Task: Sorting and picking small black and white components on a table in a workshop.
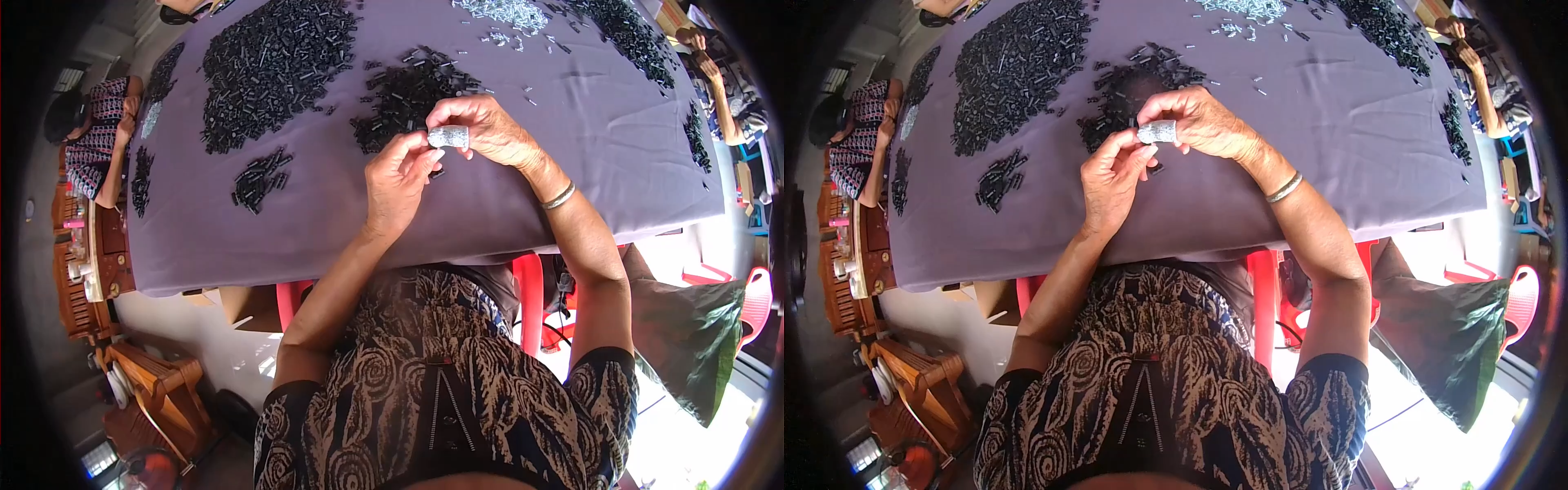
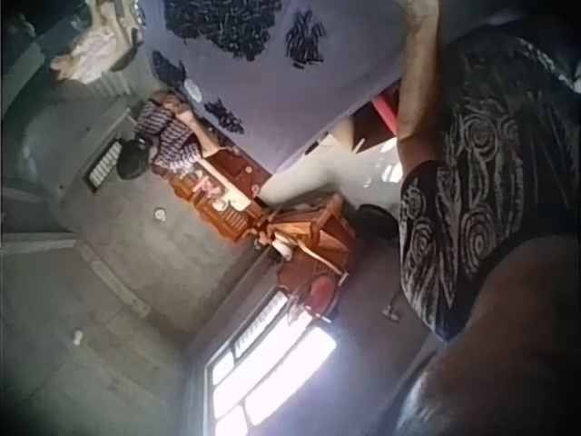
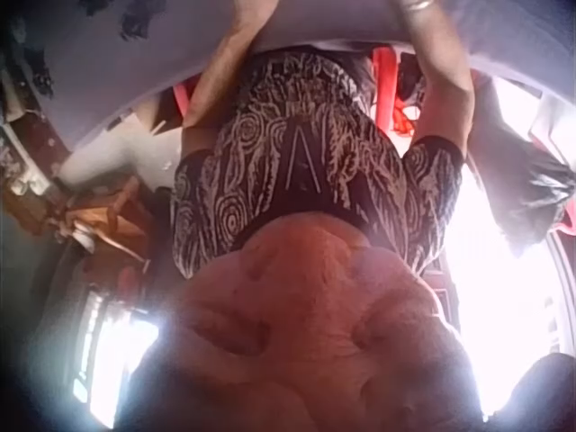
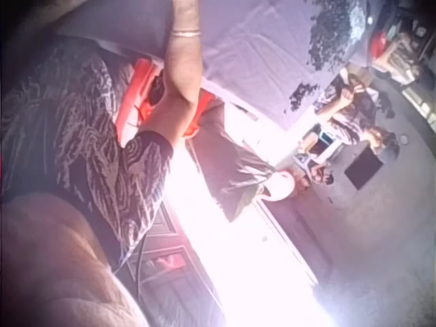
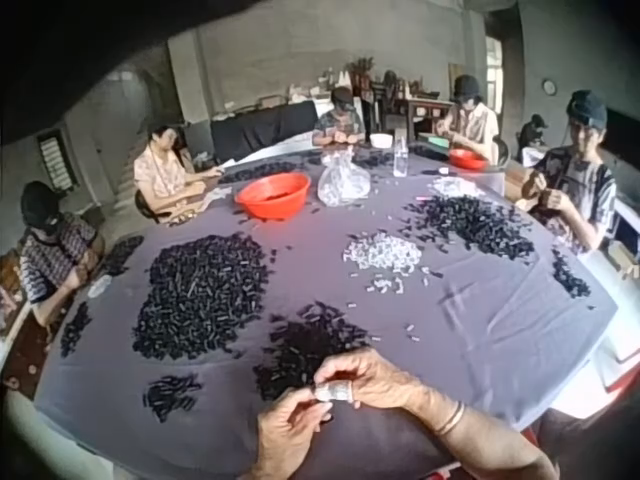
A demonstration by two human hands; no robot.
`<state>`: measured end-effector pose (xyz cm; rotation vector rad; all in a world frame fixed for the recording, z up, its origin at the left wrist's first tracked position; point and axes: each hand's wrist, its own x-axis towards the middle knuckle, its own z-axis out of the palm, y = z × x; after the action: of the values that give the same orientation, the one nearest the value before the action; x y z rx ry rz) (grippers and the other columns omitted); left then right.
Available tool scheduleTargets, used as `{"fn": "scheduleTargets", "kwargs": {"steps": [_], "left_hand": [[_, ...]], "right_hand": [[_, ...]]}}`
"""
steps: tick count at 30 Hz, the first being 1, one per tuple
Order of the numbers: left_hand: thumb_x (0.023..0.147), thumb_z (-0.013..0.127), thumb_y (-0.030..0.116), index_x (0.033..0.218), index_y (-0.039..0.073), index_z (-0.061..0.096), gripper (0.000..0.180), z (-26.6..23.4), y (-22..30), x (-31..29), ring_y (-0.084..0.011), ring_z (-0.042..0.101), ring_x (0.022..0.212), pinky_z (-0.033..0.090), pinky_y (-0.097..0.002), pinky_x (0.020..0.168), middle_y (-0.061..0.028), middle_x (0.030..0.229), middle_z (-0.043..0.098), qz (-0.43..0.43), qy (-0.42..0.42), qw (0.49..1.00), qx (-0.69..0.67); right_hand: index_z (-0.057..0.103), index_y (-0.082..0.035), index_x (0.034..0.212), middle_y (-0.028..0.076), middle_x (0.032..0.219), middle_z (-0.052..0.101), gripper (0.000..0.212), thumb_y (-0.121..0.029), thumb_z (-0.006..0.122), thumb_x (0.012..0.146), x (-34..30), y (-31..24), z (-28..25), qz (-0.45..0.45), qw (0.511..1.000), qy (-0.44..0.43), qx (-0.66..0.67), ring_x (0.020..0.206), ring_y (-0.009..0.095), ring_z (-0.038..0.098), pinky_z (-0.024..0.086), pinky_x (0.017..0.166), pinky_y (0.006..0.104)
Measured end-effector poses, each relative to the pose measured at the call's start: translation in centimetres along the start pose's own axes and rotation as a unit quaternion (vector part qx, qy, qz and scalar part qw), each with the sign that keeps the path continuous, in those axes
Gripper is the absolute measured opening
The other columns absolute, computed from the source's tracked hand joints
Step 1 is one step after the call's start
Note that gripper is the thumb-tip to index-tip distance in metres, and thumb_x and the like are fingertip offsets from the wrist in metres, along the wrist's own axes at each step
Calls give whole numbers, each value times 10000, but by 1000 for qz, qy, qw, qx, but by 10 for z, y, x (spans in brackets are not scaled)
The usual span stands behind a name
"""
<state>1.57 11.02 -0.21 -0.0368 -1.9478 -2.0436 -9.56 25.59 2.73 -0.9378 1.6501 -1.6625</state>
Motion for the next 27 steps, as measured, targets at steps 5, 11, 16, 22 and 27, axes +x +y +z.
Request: {"fn": "scheduleTargets", "kwargs": {"steps": [5,11,16,22,27], "left_hand": [[821,609,-35,1025,-19,583,207,-2,-4,1,-99,584,691,448,-202,548,-54,859,610,-1,1,1000,-27],[830,612,-4,974,-18,592,146,-3,-4,2,-95,603,701,462,-194,553,-35,841,582,17,18,999,-39],[827,617,1,966,-3,603,140,-7,-2,3,-87,595,728,464,-199,575,-23,854,570,28,33,998,-39],[816,605,-46,959,-19,602,146,-13,2,5,-120,596,748,465,-222,580,-64,880,602,30,52,998,-32],[807,620,-41,956,-22,608,151,-18,4,3,-112,587,713,454,-215,566,-61,850,600,20,71,996,-56]], "right_hand": [[624,-36,945,-7,782,601,131,-85,613,824,-1,-1,-1,6,1000,2,-22,597,31,507,410,481,163],[627,-51,951,-15,741,578,117,-81,559,859,-3,-2,-6,-6,999,52,15,582,30,503,404,470,164],[622,-35,942,-4,723,562,137,-135,589,854,-6,0,-25,-18,996,91,21,550,33,474,385,454,173],[626,-14,897,-8,776,582,215,-194,673,788,-16,-7,-47,86,993,-9,-79,585,36,474,367,461,172],[633,-32,831,-39,710,565,162,-138,719,743,-11,-11,-34,92,973,-24,-209,621,41,488,397,538,188]]}}
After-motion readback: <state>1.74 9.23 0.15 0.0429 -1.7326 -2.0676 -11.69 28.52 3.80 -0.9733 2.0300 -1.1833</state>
